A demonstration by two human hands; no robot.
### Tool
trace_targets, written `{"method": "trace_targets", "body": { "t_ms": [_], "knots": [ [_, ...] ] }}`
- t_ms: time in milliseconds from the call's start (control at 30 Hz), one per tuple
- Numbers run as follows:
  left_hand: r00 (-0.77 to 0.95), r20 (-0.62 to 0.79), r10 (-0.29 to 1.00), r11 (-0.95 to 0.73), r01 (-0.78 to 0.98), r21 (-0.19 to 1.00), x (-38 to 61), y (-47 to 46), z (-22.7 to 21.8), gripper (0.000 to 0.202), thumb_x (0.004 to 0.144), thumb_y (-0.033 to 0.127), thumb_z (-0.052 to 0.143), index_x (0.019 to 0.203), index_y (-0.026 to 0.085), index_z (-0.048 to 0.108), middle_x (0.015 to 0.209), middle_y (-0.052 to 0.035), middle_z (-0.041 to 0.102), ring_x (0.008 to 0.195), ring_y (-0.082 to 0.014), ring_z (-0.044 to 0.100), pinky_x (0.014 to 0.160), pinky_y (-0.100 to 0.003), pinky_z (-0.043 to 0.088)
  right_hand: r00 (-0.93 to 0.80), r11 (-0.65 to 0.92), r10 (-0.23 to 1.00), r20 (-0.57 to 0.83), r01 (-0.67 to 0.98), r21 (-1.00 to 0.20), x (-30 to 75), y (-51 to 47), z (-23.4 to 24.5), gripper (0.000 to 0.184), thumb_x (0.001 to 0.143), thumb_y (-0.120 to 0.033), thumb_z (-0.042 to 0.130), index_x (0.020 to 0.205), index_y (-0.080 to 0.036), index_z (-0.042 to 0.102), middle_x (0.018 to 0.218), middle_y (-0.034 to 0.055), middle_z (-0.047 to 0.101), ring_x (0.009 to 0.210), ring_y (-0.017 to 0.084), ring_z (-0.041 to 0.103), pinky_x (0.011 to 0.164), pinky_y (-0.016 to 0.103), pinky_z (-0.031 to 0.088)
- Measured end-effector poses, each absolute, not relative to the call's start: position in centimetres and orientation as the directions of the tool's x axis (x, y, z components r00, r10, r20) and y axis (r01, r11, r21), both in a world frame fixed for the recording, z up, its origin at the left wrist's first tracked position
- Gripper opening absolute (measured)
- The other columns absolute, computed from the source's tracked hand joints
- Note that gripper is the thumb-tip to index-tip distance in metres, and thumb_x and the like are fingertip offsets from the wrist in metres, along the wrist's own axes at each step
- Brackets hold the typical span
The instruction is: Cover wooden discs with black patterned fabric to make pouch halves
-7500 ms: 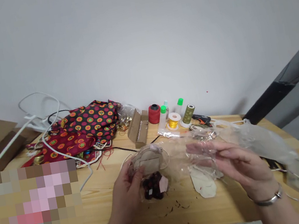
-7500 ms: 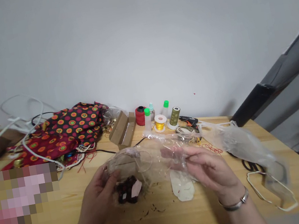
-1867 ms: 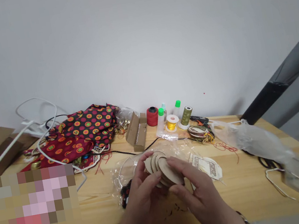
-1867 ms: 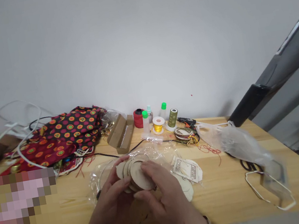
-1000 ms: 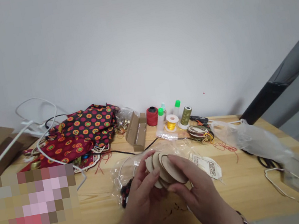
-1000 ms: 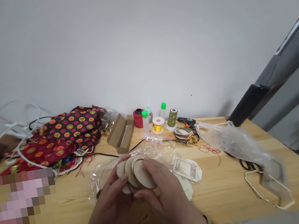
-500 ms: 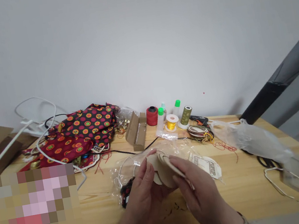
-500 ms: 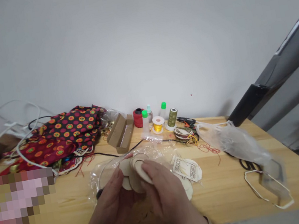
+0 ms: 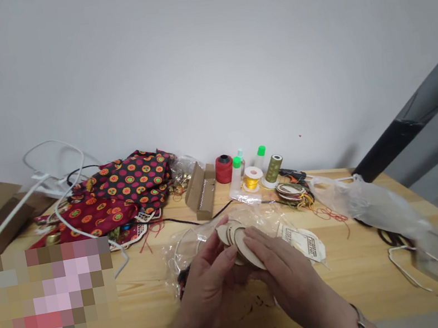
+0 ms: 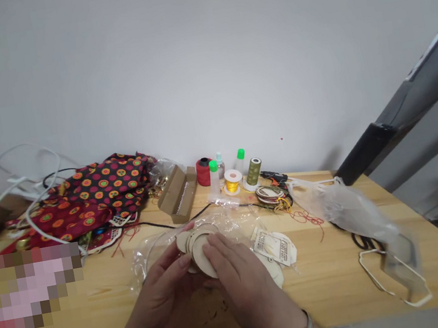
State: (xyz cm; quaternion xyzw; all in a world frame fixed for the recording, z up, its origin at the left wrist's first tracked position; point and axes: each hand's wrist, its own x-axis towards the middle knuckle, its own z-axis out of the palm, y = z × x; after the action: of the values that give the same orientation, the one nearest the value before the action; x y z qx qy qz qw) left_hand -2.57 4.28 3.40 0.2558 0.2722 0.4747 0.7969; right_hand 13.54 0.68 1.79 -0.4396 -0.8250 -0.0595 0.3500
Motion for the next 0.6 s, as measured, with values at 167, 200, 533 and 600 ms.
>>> {"method": "trace_targets", "body": {
  "t_ms": [167,200,533,600],
  "knots": [
    [0.395,-0.202,0.896,0.418,-0.598,0.684,-2.9,4.4,2.8,0.054,0.071,0.024,0.073,0.123,0.028,0.059,0.108,-0.0065,0.068,0.086,-0.0225,0.066,0.071,-0.037,0.055,-0.442,0.654,0.689,0.575,0.72,-0.231,14.1,0.9,2.2,0.057,0.091,-0.01,0.046,0.144,-0.018,0.028,0.135,0.0147,0.053,0.13,0.024,0.043,0.1,0.045,0.048],
    [0.402,-0.204,0.893,0.425,-0.597,0.681,-3.0,4.3,2.8,0.054,0.071,0.024,0.073,0.123,0.029,0.058,0.109,-0.0065,0.067,0.087,-0.0231,0.065,0.072,-0.038,0.055,-0.452,0.659,0.691,0.564,0.714,-0.235,14.2,0.9,2.3,0.057,0.091,-0.01,0.045,0.144,-0.018,0.027,0.135,0.0145,0.052,0.131,0.023,0.042,0.1,0.045,0.048],
    [0.421,-0.215,0.881,0.453,-0.624,0.637,-2.6,3.8,3.6,0.05,0.071,0.023,0.074,0.12,0.025,0.06,0.099,-0.0054,0.069,0.078,-0.0172,0.064,0.071,-0.033,0.054,-0.495,0.602,0.629,0.599,0.798,0.027,14.3,-0.1,0.3,0.051,0.09,-0.009,0.041,0.14,-0.012,0.033,0.135,0.0206,0.05,0.132,0.031,0.039,0.092,0.049,0.051],
    [0.421,-0.211,0.882,0.451,-0.629,0.633,-2.4,3.7,3.6,0.05,0.072,0.021,0.073,0.12,0.024,0.06,0.099,-0.006,0.069,0.077,-0.0155,0.064,0.067,-0.029,0.053,-0.494,0.595,0.605,0.624,0.802,0.058,14.2,-0.2,0.4,0.047,0.09,-0.011,0.04,0.137,-0.011,0.036,0.131,0.0222,0.054,0.128,0.033,0.044,0.088,0.048,0.052]
  ]
}}
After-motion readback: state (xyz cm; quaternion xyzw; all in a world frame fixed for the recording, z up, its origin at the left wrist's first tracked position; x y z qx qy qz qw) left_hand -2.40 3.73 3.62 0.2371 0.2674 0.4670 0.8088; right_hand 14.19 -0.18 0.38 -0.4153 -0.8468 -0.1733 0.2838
